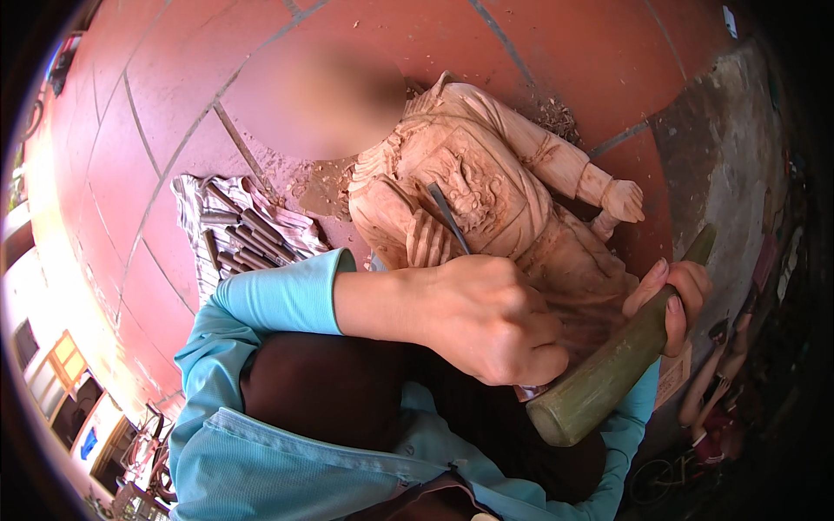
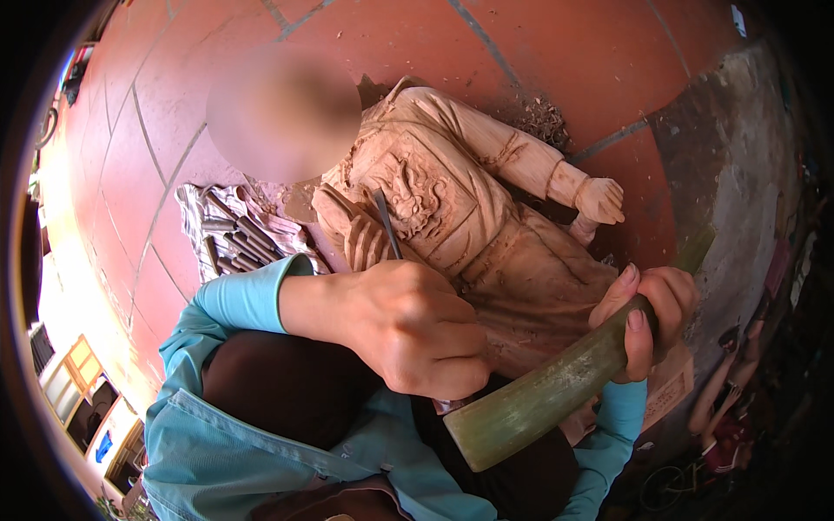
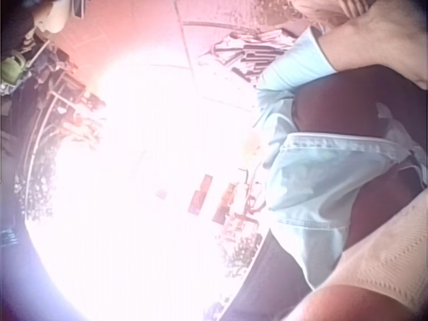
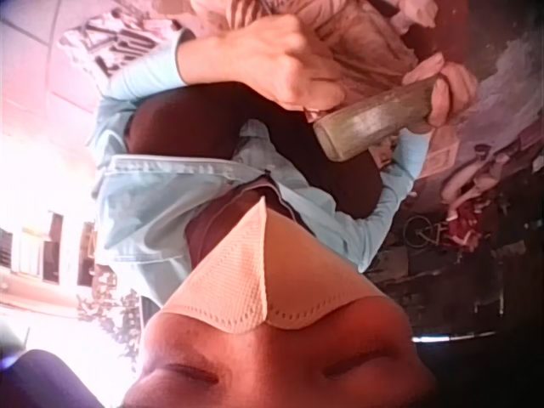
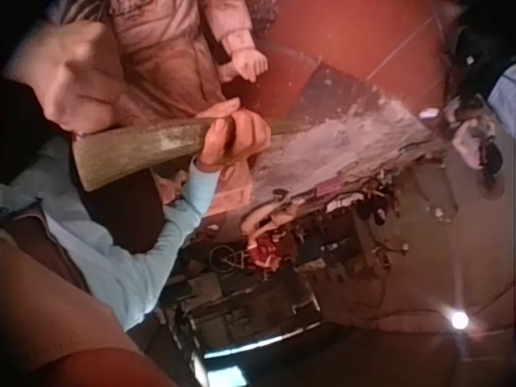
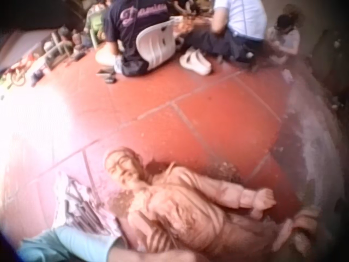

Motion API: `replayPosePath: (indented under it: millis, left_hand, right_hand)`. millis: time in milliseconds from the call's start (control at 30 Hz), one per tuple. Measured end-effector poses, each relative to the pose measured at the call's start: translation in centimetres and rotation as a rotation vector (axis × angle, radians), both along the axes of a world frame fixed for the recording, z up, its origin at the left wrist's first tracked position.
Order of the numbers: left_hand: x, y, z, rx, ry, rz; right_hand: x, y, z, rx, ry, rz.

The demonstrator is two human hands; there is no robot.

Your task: The person carves a wooden sculpture of a standing figure using a chisel and a mallet. They repeatedly strike the chisel to shape the torso and clothing details, occasionally switching chisels from a nearby pile.

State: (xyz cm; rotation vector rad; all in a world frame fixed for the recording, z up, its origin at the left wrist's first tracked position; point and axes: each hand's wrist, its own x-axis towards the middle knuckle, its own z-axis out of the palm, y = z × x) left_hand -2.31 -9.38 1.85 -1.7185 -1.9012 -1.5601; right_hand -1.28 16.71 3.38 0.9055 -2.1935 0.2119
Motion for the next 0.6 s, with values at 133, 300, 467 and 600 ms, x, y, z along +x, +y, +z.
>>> replayPosePath:
  millis: [133, 300, 467, 600]
  left_hand:
    - [0.3, 0.1, -0.1, -0.027, 0.022, 0.057]
    - [-0.1, 0.5, 0.2, 0.007, 0.003, 0.148]
    - [-0.9, 1.0, 0.6, -0.008, -0.018, 0.236]
    - [-0.9, 1.8, 0.3, 0.051, -0.003, 0.335]
  right_hand:
    - [-0.2, 0.8, -1.4, -0.12, 0.027, 0.091]
    - [-0.4, 2.1, -2.2, -0.168, 0.005, 0.153]
    - [-0.5, 0.5, -1.3, -0.107, -0.055, 0.012]
    - [-1.3, 1.4, -1.4, -0.132, -0.104, 0.075]
